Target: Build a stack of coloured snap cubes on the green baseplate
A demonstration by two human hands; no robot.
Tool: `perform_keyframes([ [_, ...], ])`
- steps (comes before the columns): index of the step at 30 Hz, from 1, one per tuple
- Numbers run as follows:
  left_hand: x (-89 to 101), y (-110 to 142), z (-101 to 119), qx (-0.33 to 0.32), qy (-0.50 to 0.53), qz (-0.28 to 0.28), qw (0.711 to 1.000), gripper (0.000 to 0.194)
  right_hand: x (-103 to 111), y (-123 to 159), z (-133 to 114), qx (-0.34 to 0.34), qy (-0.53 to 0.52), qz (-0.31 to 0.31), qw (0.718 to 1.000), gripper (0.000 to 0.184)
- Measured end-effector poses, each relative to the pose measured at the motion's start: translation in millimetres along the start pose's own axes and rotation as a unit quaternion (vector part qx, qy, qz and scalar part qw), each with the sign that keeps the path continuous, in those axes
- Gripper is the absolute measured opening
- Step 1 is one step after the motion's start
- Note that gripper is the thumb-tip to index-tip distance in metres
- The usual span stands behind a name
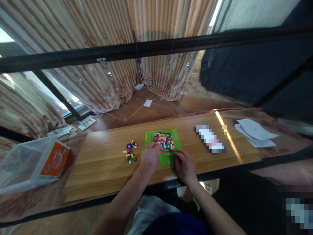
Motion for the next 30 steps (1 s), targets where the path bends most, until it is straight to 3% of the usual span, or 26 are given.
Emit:
perform_keyframes([
  [20,-3.4,4.2,-5.2,0.048,0.078,0.037,0.995,0.016,0.8,0.6,-1.2,-0.004,-0.003,0.001,1.000,0.021],
  [30,-9.3,13.8,-10.5,0.000,0.057,0.080,0.995,0.021,0.3,1.1,0.0,-0.004,0.003,0.003,1.000,0.020],
])
Point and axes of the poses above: each hand's wrist, its own y-axis away from the middle knuckle, its own x-axis out of the back of the hand, z = x × y, the point moved 4 cm from there along -y, towards the middle knuckle, and after that the axes turned 9 degrees about z, right-handed, at the moved point
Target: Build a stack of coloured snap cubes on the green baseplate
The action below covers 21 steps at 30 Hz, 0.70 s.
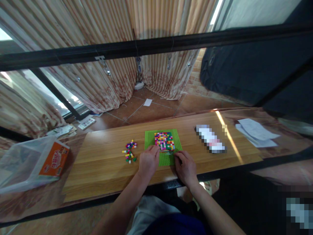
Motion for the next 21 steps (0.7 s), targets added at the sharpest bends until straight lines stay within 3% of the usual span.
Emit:
perform_keyframes([
  [4,-0.6,8.2,-2.0,-0.051,-0.028,0.005,0.998,0.026,0.6,-0.5,-0.7,-0.002,0.001,-0.002,1.000,0.020],
  [12,1.4,7.9,2.1,-0.091,-0.109,-0.039,0.989,0.032,0.1,0.0,-0.1,-0.004,0.004,0.001,1.000,0.020],
  [21,1.5,5.9,6.5,-0.157,-0.136,-0.023,0.978,0.031,-0.4,-0.3,-0.6,0.009,0.001,-0.002,1.000,0.020],
])
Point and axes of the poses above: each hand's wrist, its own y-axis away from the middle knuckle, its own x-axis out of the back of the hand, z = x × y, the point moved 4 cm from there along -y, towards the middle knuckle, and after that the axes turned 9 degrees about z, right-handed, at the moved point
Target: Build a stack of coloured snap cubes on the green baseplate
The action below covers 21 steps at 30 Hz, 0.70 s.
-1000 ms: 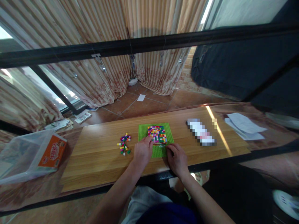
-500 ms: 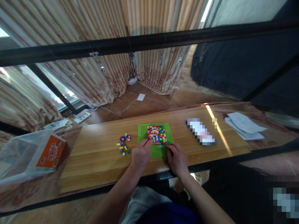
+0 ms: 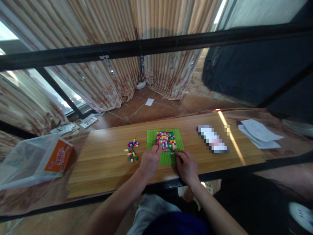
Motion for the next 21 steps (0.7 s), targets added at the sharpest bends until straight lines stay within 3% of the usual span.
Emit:
perform_keyframes([
  [4,2.5,-2.4,-4.5,0.037,0.059,-0.013,0.997,0.027,-0.9,0.6,1.6,0.001,-0.003,0.008,1.000,0.021],
  [7,6.0,2.3,-15.4,0.149,0.197,0.041,0.968,0.020,-1.6,0.8,2.4,-0.003,-0.002,0.005,1.000,0.020],
  [9,4.3,10.7,-25.5,0.272,0.321,0.073,0.904,0.015,-1.7,0.7,2.5,-0.007,0.001,0.003,1.000,0.020],
  [12,-5.3,27.1,-34.3,0.452,0.496,0.065,0.738,0.012,-1.3,0.6,2.5,-0.010,0.002,0.002,1.000,0.020],
  [14,-8.2,34.7,-34.6,0.518,0.578,0.063,0.627,0.011,-0.8,0.3,2.4,-0.010,0.001,0.001,1.000,0.020],
  [15,-7.6,36.6,-34.0,0.531,0.609,0.067,0.586,0.010,-0.5,0.2,2.3,-0.010,0.001,0.001,1.000,0.020],
  [16,-6.1,37.3,-33.0,0.533,0.633,0.070,0.556,0.011,-0.3,0.0,2.2,-0.009,0.000,0.001,1.000,0.020],
  [18,-1.4,36.4,-30.0,0.521,0.667,0.071,0.528,0.015,0.3,-0.5,1.8,-0.008,-0.001,0.002,1.000,0.020],
  [21,5.1,33.8,-24.1,0.494,0.681,0.064,0.536,0.020,0.6,-0.9,0.9,-0.004,-0.002,0.001,1.000,0.020],
])
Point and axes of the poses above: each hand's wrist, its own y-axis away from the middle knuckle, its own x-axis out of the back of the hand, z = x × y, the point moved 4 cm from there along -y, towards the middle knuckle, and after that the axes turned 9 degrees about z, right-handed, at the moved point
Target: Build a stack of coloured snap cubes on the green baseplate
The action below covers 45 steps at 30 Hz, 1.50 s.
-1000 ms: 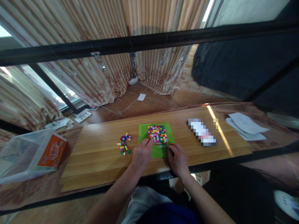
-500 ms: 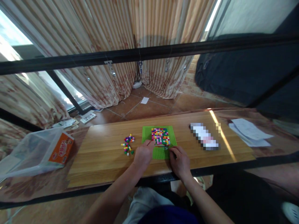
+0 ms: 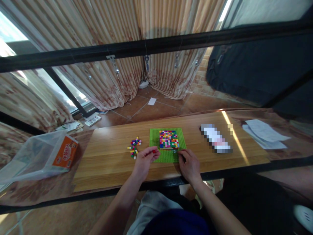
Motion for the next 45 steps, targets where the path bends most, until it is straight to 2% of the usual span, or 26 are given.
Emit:
perform_keyframes([
  [5,-5.0,2.0,-1.9,-0.024,-0.053,-0.016,0.998,0.024,0.0,0.9,-0.3,-0.003,0.007,0.005,1.000,0.020],
  [14,-5.3,-11.3,-6.3,-0.168,-0.203,-0.019,0.965,0.018,-1.1,1.2,0.3,-0.005,0.002,-0.003,1.000,0.019],
  [17,-10.0,-10.4,-3.5,-0.223,-0.256,-0.026,0.940,0.015,-0.7,0.9,-0.4,0.000,0.006,0.000,1.000,0.018],
  [22,-22.5,-6.3,5.8,-0.323,-0.364,-0.015,0.873,0.016,0.2,1.1,-1.2,0.000,0.011,0.002,1.000,0.019],
  [24,-26.5,-5.3,8.4,-0.348,-0.363,0.003,0.864,0.017,-0.2,1.1,-1.0,-0.003,0.009,-0.004,1.000,0.019],
  [31,-35.3,-7.7,1.3,-0.335,-0.259,0.059,0.904,0.011,-1.2,1.3,0.9,-0.010,0.003,-0.004,1.000,0.020],
  [39,-38.9,-16.7,-10.5,-0.335,-0.263,0.093,0.900,0.012,-1.2,1.5,0.4,-0.008,0.006,-0.012,1.000,0.021],
  [45,-38.6,-23.8,-12.7,-0.277,-0.243,0.135,0.920,0.012,-0.4,2.1,0.5,-0.004,0.010,-0.003,1.000,0.021],
])
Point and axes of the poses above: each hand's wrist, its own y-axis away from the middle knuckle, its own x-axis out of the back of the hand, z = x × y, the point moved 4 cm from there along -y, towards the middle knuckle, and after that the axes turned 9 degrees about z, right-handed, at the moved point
